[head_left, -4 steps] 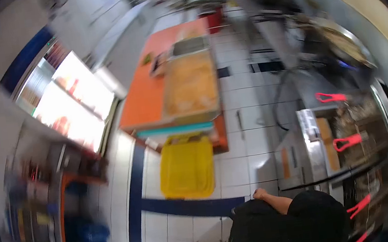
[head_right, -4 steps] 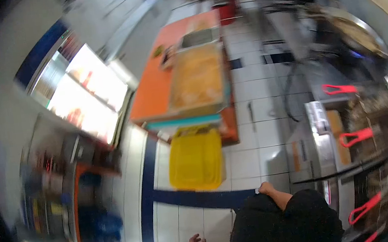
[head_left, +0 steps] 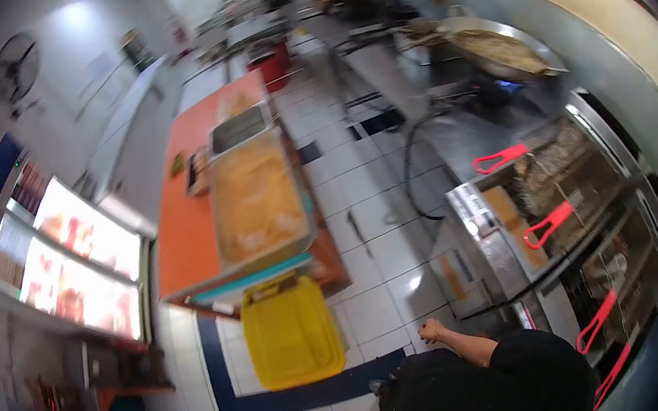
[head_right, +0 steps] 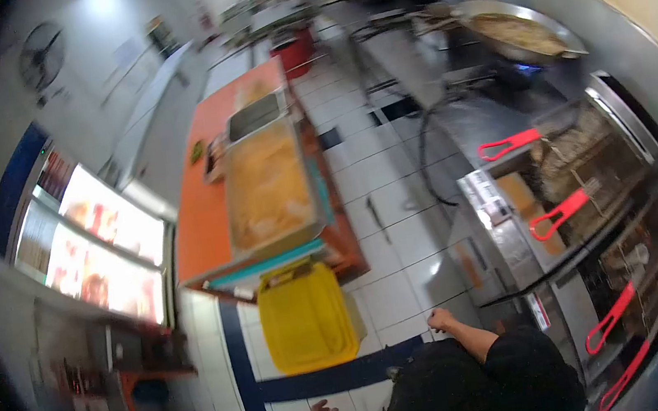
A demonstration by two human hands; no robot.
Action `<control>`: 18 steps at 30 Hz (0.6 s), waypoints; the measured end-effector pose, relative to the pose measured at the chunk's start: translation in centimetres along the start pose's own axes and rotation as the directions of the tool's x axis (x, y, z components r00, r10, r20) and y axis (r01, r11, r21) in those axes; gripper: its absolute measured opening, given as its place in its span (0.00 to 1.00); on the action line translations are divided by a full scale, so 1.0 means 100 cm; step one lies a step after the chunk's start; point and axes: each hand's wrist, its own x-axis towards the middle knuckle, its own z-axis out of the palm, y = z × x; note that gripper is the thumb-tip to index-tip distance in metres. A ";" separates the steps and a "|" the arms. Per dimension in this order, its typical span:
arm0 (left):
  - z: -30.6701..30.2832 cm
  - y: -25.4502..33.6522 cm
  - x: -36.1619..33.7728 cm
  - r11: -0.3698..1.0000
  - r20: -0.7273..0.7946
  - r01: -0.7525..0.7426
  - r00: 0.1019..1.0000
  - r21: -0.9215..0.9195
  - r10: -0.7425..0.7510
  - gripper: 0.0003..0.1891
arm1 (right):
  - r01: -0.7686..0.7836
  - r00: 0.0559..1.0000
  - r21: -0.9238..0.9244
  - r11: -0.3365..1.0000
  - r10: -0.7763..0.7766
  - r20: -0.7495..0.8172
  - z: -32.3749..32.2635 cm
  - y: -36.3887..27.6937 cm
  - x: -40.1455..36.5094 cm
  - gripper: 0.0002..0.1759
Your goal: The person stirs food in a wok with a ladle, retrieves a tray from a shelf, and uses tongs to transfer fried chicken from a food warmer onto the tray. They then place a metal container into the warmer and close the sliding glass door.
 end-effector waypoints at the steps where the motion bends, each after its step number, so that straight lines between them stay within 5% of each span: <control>1: 0.007 0.001 0.028 0.985 -0.020 -0.166 0.986 0.048 0.167 0.22 | 0.014 0.998 0.107 0.994 -0.008 -0.058 -0.026 0.009 -0.004 0.11; 3: -0.007 0.034 0.092 0.975 0.107 -0.175 0.981 0.137 0.161 0.18 | 0.017 0.983 0.220 0.975 0.024 -0.183 -0.047 0.008 -0.011 0.12; 5: -0.017 0.086 0.131 0.958 0.118 -0.169 0.982 0.232 0.145 0.16 | 0.085 0.934 0.054 0.995 -0.061 -0.352 -0.048 0.035 -0.002 0.14; 8: -0.013 0.111 0.208 0.921 0.119 -0.385 0.919 0.068 0.375 0.17 | -0.035 0.918 0.007 0.999 0.035 -0.395 -0.049 0.017 -0.028 0.20; 12: 0.029 0.167 0.299 0.828 0.192 -0.552 0.806 -0.096 0.560 0.15 | 0.156 0.853 0.301 0.941 0.025 -0.521 -0.038 0.010 -0.011 0.17; 14: 0.056 0.209 0.322 0.646 0.339 -0.737 0.566 -0.199 0.751 0.15 | 0.089 0.837 0.543 0.835 0.233 -0.496 -0.041 -0.008 -0.024 0.14; 16: 0.108 0.263 0.352 0.708 0.576 -0.467 0.415 -0.530 0.705 0.15 | 0.123 0.761 0.507 0.853 0.246 -0.600 -0.052 -0.024 -0.021 0.13; 18: 0.153 0.276 0.375 0.676 0.645 -0.571 0.305 -0.465 0.701 0.16 | 0.167 0.668 0.443 0.881 0.229 -0.708 -0.083 -0.052 -0.009 0.11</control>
